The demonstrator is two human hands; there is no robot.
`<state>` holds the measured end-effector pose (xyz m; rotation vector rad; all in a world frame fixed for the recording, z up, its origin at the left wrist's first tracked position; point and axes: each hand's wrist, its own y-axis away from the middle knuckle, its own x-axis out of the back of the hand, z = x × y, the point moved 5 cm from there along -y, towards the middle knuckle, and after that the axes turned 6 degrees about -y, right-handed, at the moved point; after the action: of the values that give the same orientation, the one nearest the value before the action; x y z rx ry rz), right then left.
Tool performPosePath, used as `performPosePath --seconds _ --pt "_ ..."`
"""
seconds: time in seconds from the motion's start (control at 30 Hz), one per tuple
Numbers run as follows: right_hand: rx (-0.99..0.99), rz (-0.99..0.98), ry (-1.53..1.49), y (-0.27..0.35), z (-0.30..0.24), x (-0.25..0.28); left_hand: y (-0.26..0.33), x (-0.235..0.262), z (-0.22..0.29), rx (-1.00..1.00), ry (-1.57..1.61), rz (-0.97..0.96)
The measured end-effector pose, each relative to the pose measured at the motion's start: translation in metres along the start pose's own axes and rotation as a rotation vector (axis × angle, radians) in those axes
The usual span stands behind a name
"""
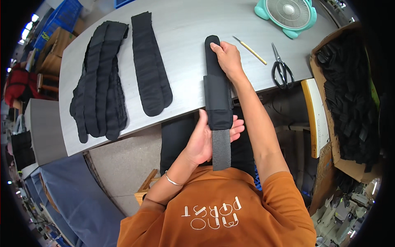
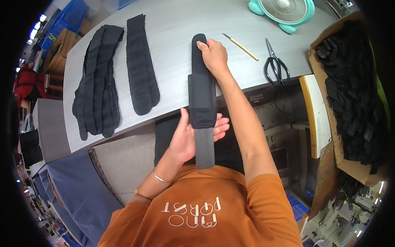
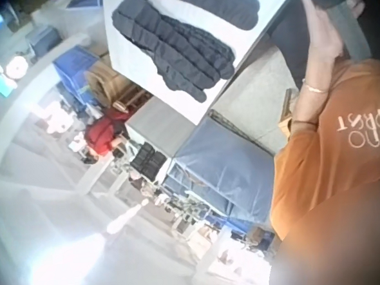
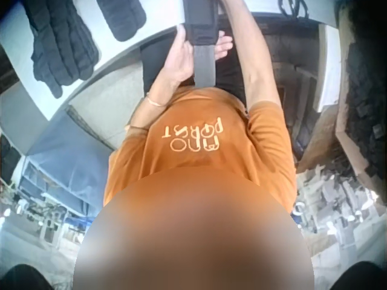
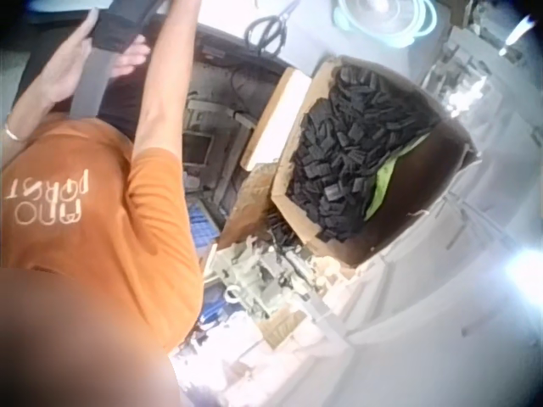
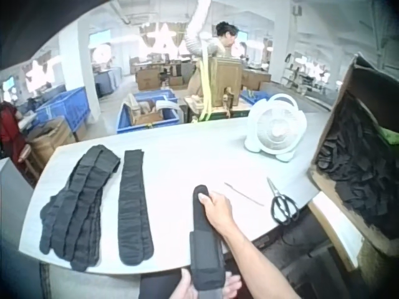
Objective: Assembling black fabric straps by inserting padding and using a pencil to adjust the corners.
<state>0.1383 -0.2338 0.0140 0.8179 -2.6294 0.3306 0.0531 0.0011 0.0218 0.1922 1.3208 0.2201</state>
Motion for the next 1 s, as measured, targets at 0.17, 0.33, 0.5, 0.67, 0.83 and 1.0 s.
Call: performPosePath --seconds 0.17,0.33,0.5,0.67,0.83,1.0 --pt "-0.012 -0.03 -0.082 0.0 0.005 0.0 -0.017 0.022 -0.002 -0.051 -0.011 0.054" --pt "0.059 0.01 0.042 0.007 -0.002 -0.003 -0.028 0.028 0.003 -0.034 -0.019 -0.007" --pt "0.155 0.052 0.405 0.011 -0.012 -0.013 -0.034 0.022 0.015 0.041 -0.092 0.069" --pt "0.231 0.054 0.479 0.007 -0.023 -0.022 -0.035 0.019 0.022 -0.031 -0.221 0.121" --pt "0.282 0.112 0.494 -0.002 -0.025 -0.022 -0.005 0.008 -0.005 -0.038 -0.264 0.117" --pt "0.31 0.128 0.478 -0.006 -0.023 -0.02 -0.006 0.018 -0.004 0.043 -0.351 0.124"
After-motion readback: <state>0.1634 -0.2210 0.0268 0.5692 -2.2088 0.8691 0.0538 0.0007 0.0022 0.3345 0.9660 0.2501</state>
